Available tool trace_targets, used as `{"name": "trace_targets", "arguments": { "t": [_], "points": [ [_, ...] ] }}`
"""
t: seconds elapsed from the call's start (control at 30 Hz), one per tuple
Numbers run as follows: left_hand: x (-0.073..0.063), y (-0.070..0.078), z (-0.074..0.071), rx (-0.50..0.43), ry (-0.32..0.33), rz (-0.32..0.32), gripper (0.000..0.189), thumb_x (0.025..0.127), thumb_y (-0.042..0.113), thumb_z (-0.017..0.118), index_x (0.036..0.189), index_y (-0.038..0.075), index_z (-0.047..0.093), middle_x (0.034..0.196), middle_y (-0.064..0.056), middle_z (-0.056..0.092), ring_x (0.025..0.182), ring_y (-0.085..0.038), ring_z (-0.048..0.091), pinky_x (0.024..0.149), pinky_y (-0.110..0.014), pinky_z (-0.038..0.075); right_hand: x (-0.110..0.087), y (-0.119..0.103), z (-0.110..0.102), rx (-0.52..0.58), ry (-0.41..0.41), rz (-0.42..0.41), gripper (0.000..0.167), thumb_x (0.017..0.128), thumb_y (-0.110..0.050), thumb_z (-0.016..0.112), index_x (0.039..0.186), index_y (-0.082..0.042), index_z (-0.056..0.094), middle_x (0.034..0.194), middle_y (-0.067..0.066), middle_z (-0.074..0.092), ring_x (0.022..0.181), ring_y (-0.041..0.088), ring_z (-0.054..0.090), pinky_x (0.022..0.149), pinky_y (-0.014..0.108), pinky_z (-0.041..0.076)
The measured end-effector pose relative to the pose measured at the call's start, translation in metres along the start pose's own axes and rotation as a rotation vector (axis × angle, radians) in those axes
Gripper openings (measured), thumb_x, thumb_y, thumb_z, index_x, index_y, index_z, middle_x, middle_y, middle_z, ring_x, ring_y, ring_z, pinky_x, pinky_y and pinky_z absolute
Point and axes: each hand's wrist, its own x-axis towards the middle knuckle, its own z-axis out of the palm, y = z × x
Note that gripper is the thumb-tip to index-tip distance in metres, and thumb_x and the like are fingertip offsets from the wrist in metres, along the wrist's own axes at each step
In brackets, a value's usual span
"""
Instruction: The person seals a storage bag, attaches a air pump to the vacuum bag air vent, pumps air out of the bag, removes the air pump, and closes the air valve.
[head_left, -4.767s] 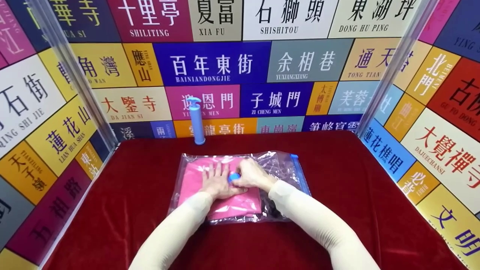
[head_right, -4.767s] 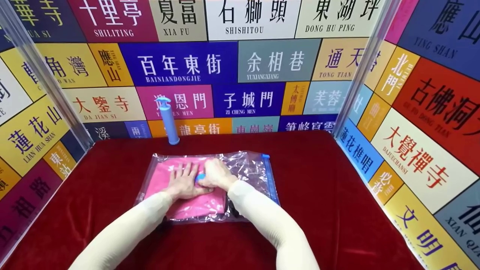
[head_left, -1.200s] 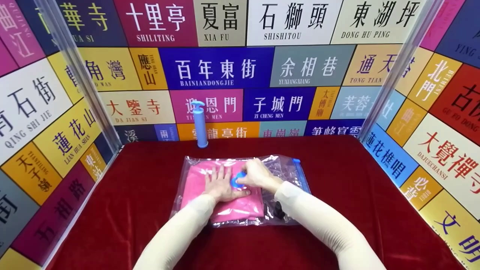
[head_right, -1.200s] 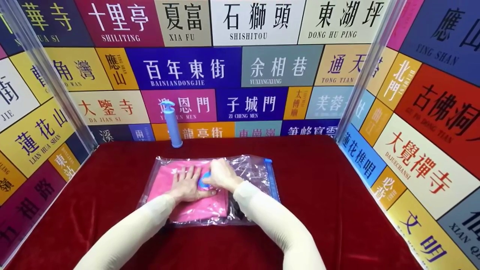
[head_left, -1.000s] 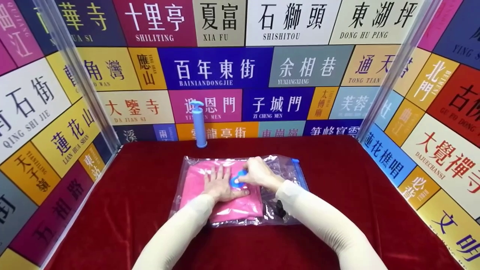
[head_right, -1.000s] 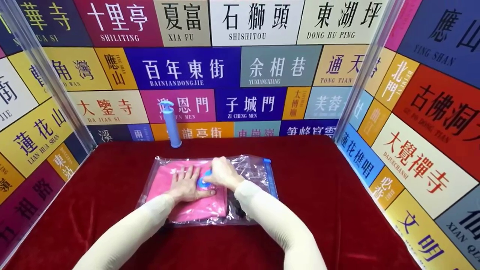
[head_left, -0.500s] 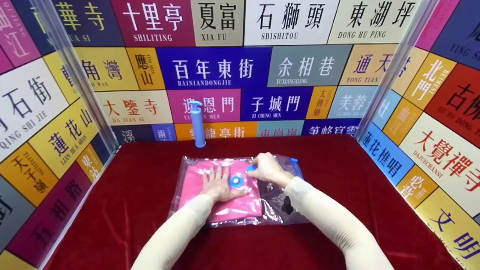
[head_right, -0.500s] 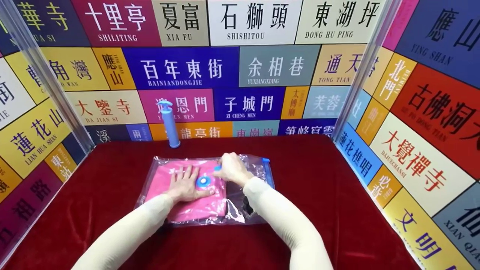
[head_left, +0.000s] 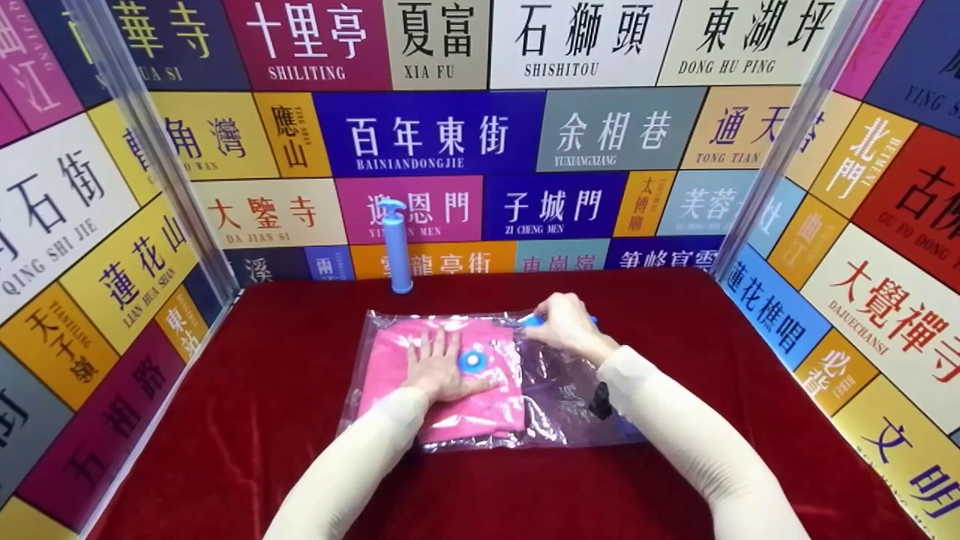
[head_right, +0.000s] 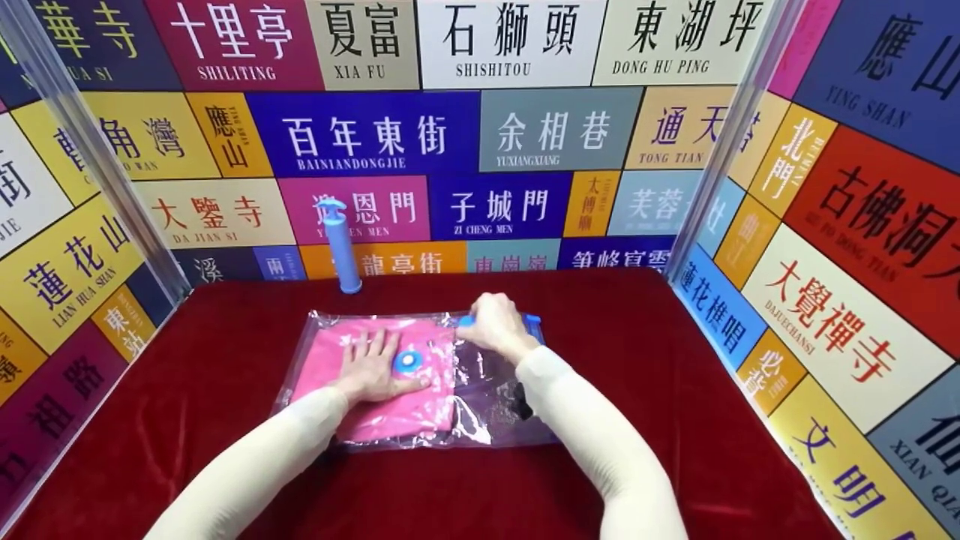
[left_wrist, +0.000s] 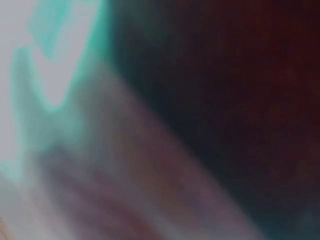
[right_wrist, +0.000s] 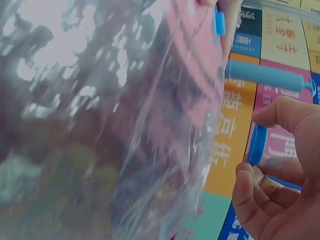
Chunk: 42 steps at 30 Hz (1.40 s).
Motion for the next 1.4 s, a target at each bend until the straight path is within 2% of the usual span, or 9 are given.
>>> {"name": "trace_targets", "arguments": {
  "t": [0.13, 0.17, 0.27, 0.37, 0.4, 0.53, 0.83, 1.13, 1.4],
  "points": [
    [0.001, 0.000, 0.001, -0.011, -0.002, -0.004, 0.139, 0.085, 0.100, 0.061, 0.182, 0.017, 0.006, 0.191, -0.019, -0.002, 0.178, -0.045, -0.003, 0.144, -0.069, 0.000, 0.002, 0.019, -0.008, 0.035, -0.008, 0.040, 0.034, 0.082, -0.032, 0.088, 0.105, -0.006, 0.090, 0.098, 0.012, 0.087, 0.082, 0.023, 0.074, 0.080, 0.039, 0.070],
    [0.001, 0.000, 0.001, -0.014, -0.002, -0.004, 0.139, 0.084, 0.100, 0.061, 0.182, 0.017, 0.006, 0.191, -0.019, -0.002, 0.178, -0.045, -0.003, 0.144, -0.069, 0.000, 0.013, 0.046, 0.001, 0.068, -0.009, 0.022, 0.037, 0.082, -0.035, 0.090, 0.105, -0.007, 0.090, 0.099, 0.010, 0.088, 0.083, 0.021, 0.075, 0.081, 0.037, 0.070],
    [0.002, 0.000, 0.001, -0.015, 0.000, -0.003, 0.140, 0.084, 0.100, 0.061, 0.182, 0.017, 0.006, 0.191, -0.018, -0.002, 0.178, -0.044, -0.003, 0.144, -0.069, 0.000, 0.014, 0.059, -0.007, 0.073, -0.027, 0.075, 0.042, 0.083, -0.037, 0.091, 0.111, -0.007, 0.089, 0.108, 0.012, 0.088, 0.093, 0.025, 0.077, 0.091, 0.042, 0.071],
    [0.002, 0.000, 0.001, -0.013, -0.001, 0.000, 0.139, 0.084, 0.100, 0.060, 0.182, 0.017, 0.006, 0.191, -0.018, -0.001, 0.178, -0.044, -0.004, 0.144, -0.069, 0.000, 0.010, 0.071, -0.014, 0.043, -0.010, 0.100, 0.042, 0.084, -0.037, 0.090, 0.111, -0.006, 0.088, 0.108, 0.012, 0.087, 0.095, 0.026, 0.078, 0.093, 0.044, 0.071],
    [0.002, 0.000, 0.001, -0.013, -0.001, -0.001, 0.139, 0.084, 0.100, 0.060, 0.182, 0.017, 0.006, 0.191, -0.018, -0.001, 0.178, -0.044, -0.003, 0.144, -0.069, 0.000, -0.002, 0.053, -0.027, 0.006, -0.009, 0.135, 0.041, 0.084, -0.034, 0.089, 0.113, -0.005, 0.087, 0.110, 0.015, 0.087, 0.098, 0.031, 0.079, 0.095, 0.049, 0.071],
    [0.001, 0.000, 0.000, -0.012, -0.001, -0.003, 0.139, 0.085, 0.100, 0.060, 0.182, 0.016, 0.007, 0.191, -0.018, 0.000, 0.179, -0.044, -0.003, 0.144, -0.069, 0.001, -0.007, 0.072, -0.033, -0.020, 0.032, 0.138, 0.039, 0.082, -0.031, 0.084, 0.111, -0.004, 0.087, 0.107, 0.016, 0.087, 0.095, 0.032, 0.078, 0.093, 0.051, 0.070],
    [0.002, 0.000, 0.001, -0.008, -0.006, -0.001, 0.137, 0.085, 0.100, 0.058, 0.182, 0.018, 0.008, 0.191, -0.017, -0.001, 0.178, -0.044, -0.004, 0.145, -0.069, 0.001, -0.018, 0.110, -0.043, -0.029, 0.083, 0.203, 0.046, 0.083, -0.034, 0.084, 0.115, -0.001, 0.086, 0.114, 0.020, 0.086, 0.108, 0.041, 0.078, 0.099, 0.056, 0.067],
    [0.002, 0.001, -0.001, -0.015, -0.012, -0.006, 0.140, 0.084, 0.102, 0.058, 0.182, 0.017, 0.006, 0.191, -0.016, -0.003, 0.178, -0.044, -0.004, 0.144, -0.069, -0.001, -0.027, 0.145, -0.048, -0.044, 0.064, 0.261, 0.048, 0.086, -0.035, 0.085, 0.119, 0.001, 0.084, 0.118, 0.024, 0.084, 0.107, 0.042, 0.077, 0.097, 0.058, 0.066],
    [0.003, 0.000, -0.002, -0.012, -0.018, -0.014, 0.139, 0.085, 0.101, 0.059, 0.182, 0.017, 0.005, 0.191, -0.015, -0.003, 0.179, -0.043, -0.004, 0.145, -0.068, -0.002, -0.036, 0.164, -0.050, -0.058, 0.043, 0.302, 0.046, 0.086, -0.035, 0.087, 0.113, 0.002, 0.084, 0.114, 0.025, 0.083, 0.104, 0.045, 0.075, 0.097, 0.060, 0.065]
  ]
}}
